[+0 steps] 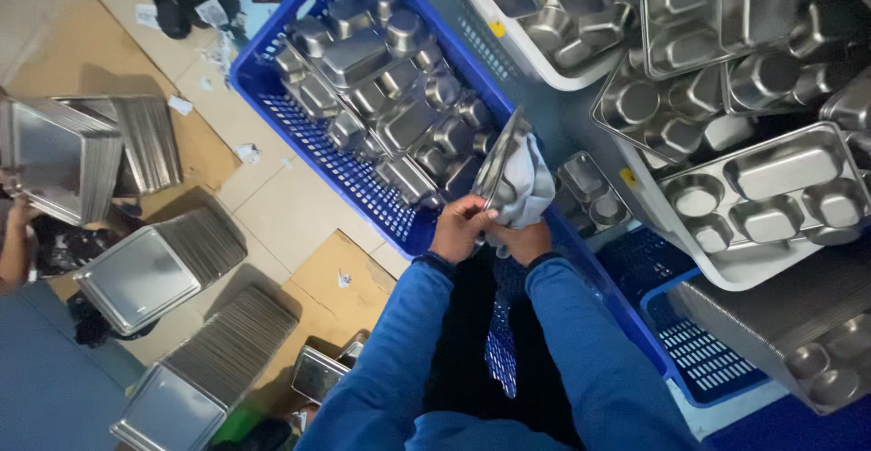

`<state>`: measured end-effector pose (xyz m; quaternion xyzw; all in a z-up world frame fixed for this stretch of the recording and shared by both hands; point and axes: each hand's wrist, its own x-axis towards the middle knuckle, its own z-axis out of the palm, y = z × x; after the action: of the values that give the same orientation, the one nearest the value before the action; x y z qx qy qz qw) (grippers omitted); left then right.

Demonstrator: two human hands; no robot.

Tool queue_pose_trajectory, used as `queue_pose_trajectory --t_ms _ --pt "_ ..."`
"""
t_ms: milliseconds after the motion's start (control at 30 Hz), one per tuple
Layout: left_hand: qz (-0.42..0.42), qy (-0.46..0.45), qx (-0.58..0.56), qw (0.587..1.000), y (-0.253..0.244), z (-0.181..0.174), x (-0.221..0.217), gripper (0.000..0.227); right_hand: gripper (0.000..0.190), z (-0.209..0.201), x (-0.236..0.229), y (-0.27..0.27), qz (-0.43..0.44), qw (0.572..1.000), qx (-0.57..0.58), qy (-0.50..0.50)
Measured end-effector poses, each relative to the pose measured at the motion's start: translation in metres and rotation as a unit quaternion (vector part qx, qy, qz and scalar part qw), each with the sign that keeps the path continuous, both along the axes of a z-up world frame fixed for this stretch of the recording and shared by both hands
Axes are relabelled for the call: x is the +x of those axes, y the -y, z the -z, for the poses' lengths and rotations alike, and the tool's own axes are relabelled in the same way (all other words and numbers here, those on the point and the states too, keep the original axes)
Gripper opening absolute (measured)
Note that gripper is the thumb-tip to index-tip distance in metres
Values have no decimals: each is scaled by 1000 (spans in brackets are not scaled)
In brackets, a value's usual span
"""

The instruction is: The person wipes multiple stainless steel compartmentalized trays with a white cloth. They pick up each tray from a large pile, wipe it, and place it into a blue crate. The process is repeated continuously.

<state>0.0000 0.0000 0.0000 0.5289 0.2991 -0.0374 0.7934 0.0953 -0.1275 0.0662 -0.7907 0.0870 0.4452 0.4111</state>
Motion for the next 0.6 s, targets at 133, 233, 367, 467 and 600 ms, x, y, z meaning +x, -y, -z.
queue_pose_trajectory --t_ms 133,233,367,467,600 --pt "-79 50 -73 993 -16 -9 -1 8 49 9 -1 8 -8 978 152 142" --pt "-143 37 57 987 -42 -5 -4 16 46 5 4 22 17 982 153 105" --pt "-125 -45 76 988 -64 -11 -9 43 54 -24 16 52 -31 971 185 146" --pt "-64 -56 -18 996 -47 -27 5 53 66 -58 6 80 -212 946 119 216" --pt "-31 52 -294 954 16 -57 45 60 73 -89 12 142 -311 878 290 219"
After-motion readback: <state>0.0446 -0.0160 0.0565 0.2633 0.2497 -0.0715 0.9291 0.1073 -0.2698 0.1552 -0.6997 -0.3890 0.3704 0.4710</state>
